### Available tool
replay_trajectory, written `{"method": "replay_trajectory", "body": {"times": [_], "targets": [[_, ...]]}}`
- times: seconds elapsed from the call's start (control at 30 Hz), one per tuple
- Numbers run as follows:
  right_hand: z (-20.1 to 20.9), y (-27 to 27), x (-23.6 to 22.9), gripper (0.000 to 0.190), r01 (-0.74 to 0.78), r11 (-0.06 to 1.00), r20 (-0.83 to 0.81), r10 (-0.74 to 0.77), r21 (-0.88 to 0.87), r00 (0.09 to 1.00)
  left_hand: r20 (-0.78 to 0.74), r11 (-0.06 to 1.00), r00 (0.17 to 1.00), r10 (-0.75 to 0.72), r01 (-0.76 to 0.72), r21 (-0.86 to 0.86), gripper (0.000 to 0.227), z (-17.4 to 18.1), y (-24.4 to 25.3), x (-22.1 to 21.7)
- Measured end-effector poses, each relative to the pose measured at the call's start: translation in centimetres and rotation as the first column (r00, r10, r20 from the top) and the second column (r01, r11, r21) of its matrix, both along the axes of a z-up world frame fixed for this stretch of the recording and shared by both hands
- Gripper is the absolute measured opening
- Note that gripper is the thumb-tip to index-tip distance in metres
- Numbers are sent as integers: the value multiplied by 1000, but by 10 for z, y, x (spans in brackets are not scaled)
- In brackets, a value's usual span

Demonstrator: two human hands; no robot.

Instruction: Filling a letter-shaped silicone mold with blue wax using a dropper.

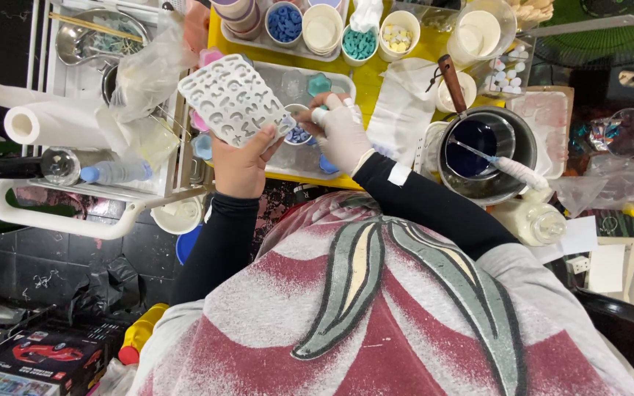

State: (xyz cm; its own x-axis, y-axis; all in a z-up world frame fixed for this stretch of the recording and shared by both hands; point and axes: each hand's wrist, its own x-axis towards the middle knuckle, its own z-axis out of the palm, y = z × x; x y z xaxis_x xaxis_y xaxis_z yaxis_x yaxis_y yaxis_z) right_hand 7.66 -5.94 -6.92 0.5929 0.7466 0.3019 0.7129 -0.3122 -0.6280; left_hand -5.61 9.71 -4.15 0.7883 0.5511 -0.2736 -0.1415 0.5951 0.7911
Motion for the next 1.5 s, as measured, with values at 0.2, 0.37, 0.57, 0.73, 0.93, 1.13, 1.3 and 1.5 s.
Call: {"method": "replay_trajectory", "body": {"times": [0.2,0.37,0.57,0.73,0.93,1.13,1.3,1.5], "targets": [[1,-14,8,13,90,995,-257,-75,48,964,-17,999,1000,-23,24,47,58,3,-6,2],[49,-28,1,33,67,975,-310,3,214,951,22,996,996,-81,80,36,57,12,-19,11],[70,-53,-5,47,67,960,-206,-10,272,979,60,959,981,-183,165,231,50,11,-42,25],[73,-89,-6,36,280,939,-264,-224,199,938,46,912,966,-253,222,344,47,15,-76,47],[80,-137,-4,25,485,849,-151,-462,212,874,61,880,926,-371,331,340,50,27,-125,80],[90,-180,-10,10,637,732,-91,-636,241,766,137,837,835,-533,499,224,49,20,-169,105],[79,-213,-5,8,764,600,-189,-743,235,642,94,813,831,-549,504,291,55,18,-186,118],[89,-238,-1,10,663,749,187,-652,2,735,101,808,832,-546,490,327,57,3,-187,124]]}}
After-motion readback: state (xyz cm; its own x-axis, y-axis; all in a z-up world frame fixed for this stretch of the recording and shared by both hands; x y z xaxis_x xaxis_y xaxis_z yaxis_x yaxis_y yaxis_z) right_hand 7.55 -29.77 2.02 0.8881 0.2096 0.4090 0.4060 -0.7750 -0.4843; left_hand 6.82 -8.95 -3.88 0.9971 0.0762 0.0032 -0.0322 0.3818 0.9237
